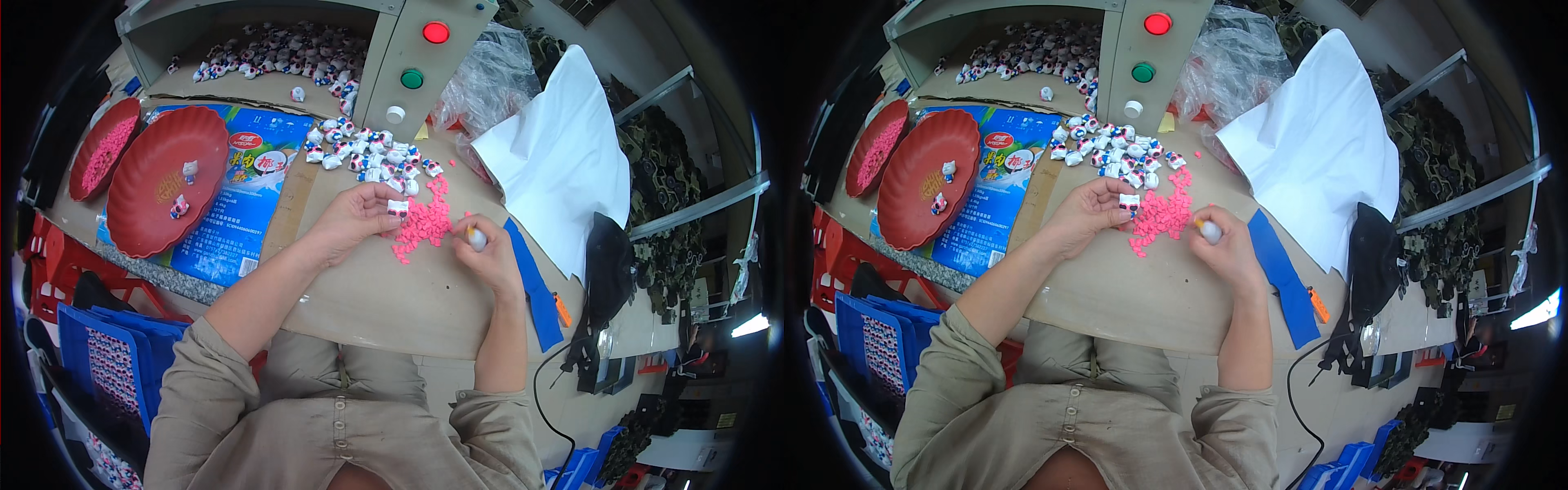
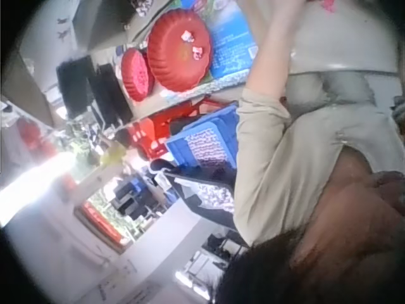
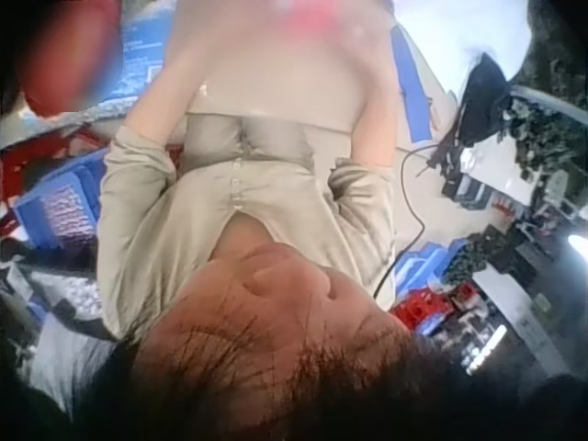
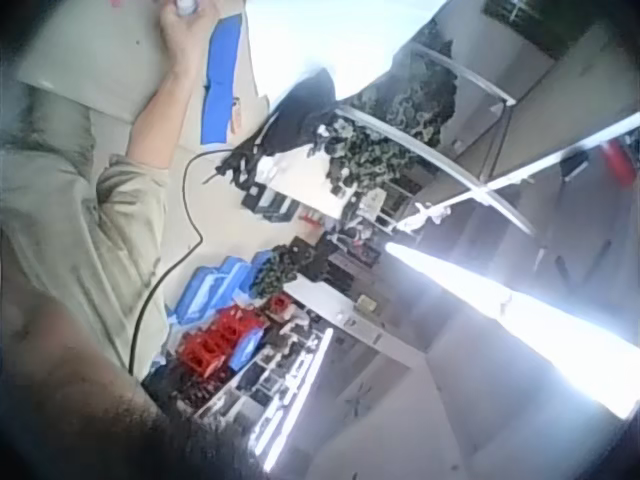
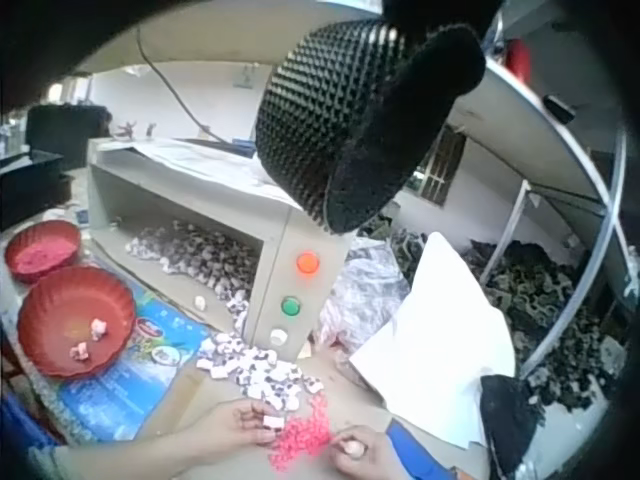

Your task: The person assembles toy figures by gluing pink pieces onto white and black bases with a glue bottle.

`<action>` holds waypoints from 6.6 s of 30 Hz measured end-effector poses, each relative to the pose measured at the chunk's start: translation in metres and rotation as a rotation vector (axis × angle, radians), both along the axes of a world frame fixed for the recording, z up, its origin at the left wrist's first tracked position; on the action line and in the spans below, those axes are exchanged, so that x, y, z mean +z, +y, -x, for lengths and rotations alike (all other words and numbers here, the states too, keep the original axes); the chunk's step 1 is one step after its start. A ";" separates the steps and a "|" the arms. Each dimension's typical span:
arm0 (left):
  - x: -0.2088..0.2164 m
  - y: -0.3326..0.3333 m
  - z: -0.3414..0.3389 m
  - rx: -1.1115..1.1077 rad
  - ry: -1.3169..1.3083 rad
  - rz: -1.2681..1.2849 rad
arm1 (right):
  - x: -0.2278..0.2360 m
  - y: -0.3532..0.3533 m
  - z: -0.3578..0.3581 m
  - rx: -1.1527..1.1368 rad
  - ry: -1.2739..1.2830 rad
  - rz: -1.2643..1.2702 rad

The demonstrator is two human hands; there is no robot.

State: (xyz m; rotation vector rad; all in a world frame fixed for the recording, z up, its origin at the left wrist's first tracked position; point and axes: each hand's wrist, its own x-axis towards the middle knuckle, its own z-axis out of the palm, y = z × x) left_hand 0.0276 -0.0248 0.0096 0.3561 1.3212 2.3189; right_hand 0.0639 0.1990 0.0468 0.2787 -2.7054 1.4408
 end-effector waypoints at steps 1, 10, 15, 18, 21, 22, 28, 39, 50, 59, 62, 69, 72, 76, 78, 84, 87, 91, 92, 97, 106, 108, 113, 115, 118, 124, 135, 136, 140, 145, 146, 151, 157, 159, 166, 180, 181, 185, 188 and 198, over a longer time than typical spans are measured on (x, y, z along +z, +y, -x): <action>0.000 0.000 0.000 -0.002 0.000 -0.002 | 0.000 0.003 0.001 -0.002 0.000 -0.002; 0.004 0.000 -0.001 -0.042 -0.014 0.045 | -0.009 0.000 0.009 0.137 -0.037 -0.247; 0.006 0.001 -0.002 -0.046 -0.014 0.110 | -0.008 -0.007 0.009 0.140 0.004 -0.311; 0.007 0.000 -0.002 -0.103 -0.077 0.125 | -0.004 -0.013 0.004 0.062 -0.021 -0.025; 0.005 0.003 -0.005 -0.076 -0.003 0.116 | -0.002 -0.022 0.000 -0.037 -0.101 0.239; 0.003 0.004 -0.004 -0.076 -0.001 0.116 | -0.002 -0.027 -0.001 -0.037 -0.100 0.239; 0.004 0.006 -0.004 -0.124 0.019 0.100 | -0.009 -0.039 -0.002 -0.004 -0.186 0.532; 0.002 0.009 -0.006 -0.098 0.072 0.169 | -0.016 -0.049 -0.001 -0.081 -0.181 0.665; -0.005 0.010 -0.005 -0.104 0.107 0.185 | -0.017 -0.053 -0.001 -0.109 -0.242 0.605; -0.009 0.010 -0.009 -0.085 0.140 0.193 | -0.018 -0.058 -0.006 -0.169 -0.193 0.456; -0.005 0.012 -0.007 -0.071 0.128 0.193 | -0.021 -0.058 -0.004 -0.172 -0.154 0.455; 0.001 0.010 -0.008 -0.044 0.037 0.188 | -0.019 -0.058 -0.007 -0.142 -0.154 0.465; 0.001 0.010 -0.009 -0.023 0.018 0.186 | -0.019 -0.059 -0.006 -0.148 -0.182 0.450; 0.001 0.009 -0.008 -0.029 0.038 0.192 | -0.016 -0.058 -0.007 -0.136 -0.191 0.469; 0.003 0.009 -0.009 -0.034 0.040 0.199 | -0.013 -0.058 -0.007 -0.101 -0.205 0.492; 0.004 0.010 -0.011 0.015 0.019 0.153 | -0.013 -0.056 -0.008 -0.115 -0.212 0.453; 0.007 0.003 -0.003 0.148 -0.256 -0.102 | -0.023 -0.044 -0.001 -0.120 -0.195 0.659; 0.015 -0.018 0.015 0.158 -0.229 0.164 | -0.015 -0.038 0.001 -0.110 -0.270 1.077; 0.020 -0.014 0.017 0.305 0.269 0.555 | -0.011 -0.037 -0.001 -0.089 -0.258 0.999; 0.007 -0.019 0.033 0.401 1.491 1.230 | -0.005 -0.023 -0.002 -0.084 -0.223 0.805; 0.016 -0.018 0.025 0.182 1.542 1.332 | -0.008 -0.016 0.001 -0.143 -0.149 0.890; 0.018 -0.016 0.026 0.178 1.406 1.406 | -0.013 -0.014 0.002 -0.157 -0.088 0.940; 0.016 -0.016 0.026 0.143 1.003 1.137 | -0.005 -0.019 0.000 -0.151 -0.097 1.160; 0.018 -0.008 0.019 0.156 0.775 0.940 | -0.003 -0.024 -0.002 -0.152 -0.118 1.177; 0.016 0.003 0.011 0.049 -0.057 0.290 | -0.009 -0.027 -0.002 -0.087 -0.048 1.050; 0.008 0.008 0.002 0.030 0.076 0.319 | -0.015 -0.034 -0.005 -0.101 0.073 0.721; 0.005 0.006 0.003 0.043 0.175 0.373 | -0.018 -0.037 -0.006 -0.041 0.183 0.543; 0.004 0.006 0.003 0.042 0.175 0.372 | -0.018 -0.037 -0.006 -0.041 0.184 0.541; 0.003 0.006 0.003 0.042 0.172 0.373 | -0.018 -0.037 -0.006 -0.042 0.184 0.523; 0.003 0.006 0.003 0.039 0.171 0.376 | -0.017 -0.038 -0.007 -0.042 0.188 0.516; 0.004 0.005 0.003 0.035 0.184 0.386 | -0.016 -0.038 -0.007 -0.039 0.187 0.518; 0.008 0.007 0.001 0.040 0.155 0.375 | -0.020 -0.037 -0.005 -0.045 0.204 0.512; 0.008 0.007 0.001 0.043 0.157 0.388 | -0.018 -0.042 -0.007 -0.064 0.303 0.429; 0.009 0.007 0.001 0.035 0.160 0.393 | -0.020 -0.042 -0.007 -0.072 0.350 0.359; 0.010 0.006 0.001 0.035 0.130 0.375 | -0.027 -0.036 -0.003 -0.093 0.480 0.213; 0.007 0.007 0.002 0.062 0.139 0.386 | -0.019 -0.039 -0.006 -0.083 0.375 0.299; 0.008 0.007 0.002 0.062 0.139 0.386 | -0.020 -0.038 -0.006 -0.083 0.375 0.299; 0.008 0.007 0.001 0.055 0.167 0.401 | -0.023 -0.037 -0.005 -0.080 0.375 0.303; 0.007 0.006 0.001 0.056 0.153 0.392 | -0.019 -0.038 -0.006 -0.124 0.284 0.523; 0.008 0.008 0.001 -0.032 0.165 0.296 | -0.003 -0.019 0.005 -0.182 -0.137 0.489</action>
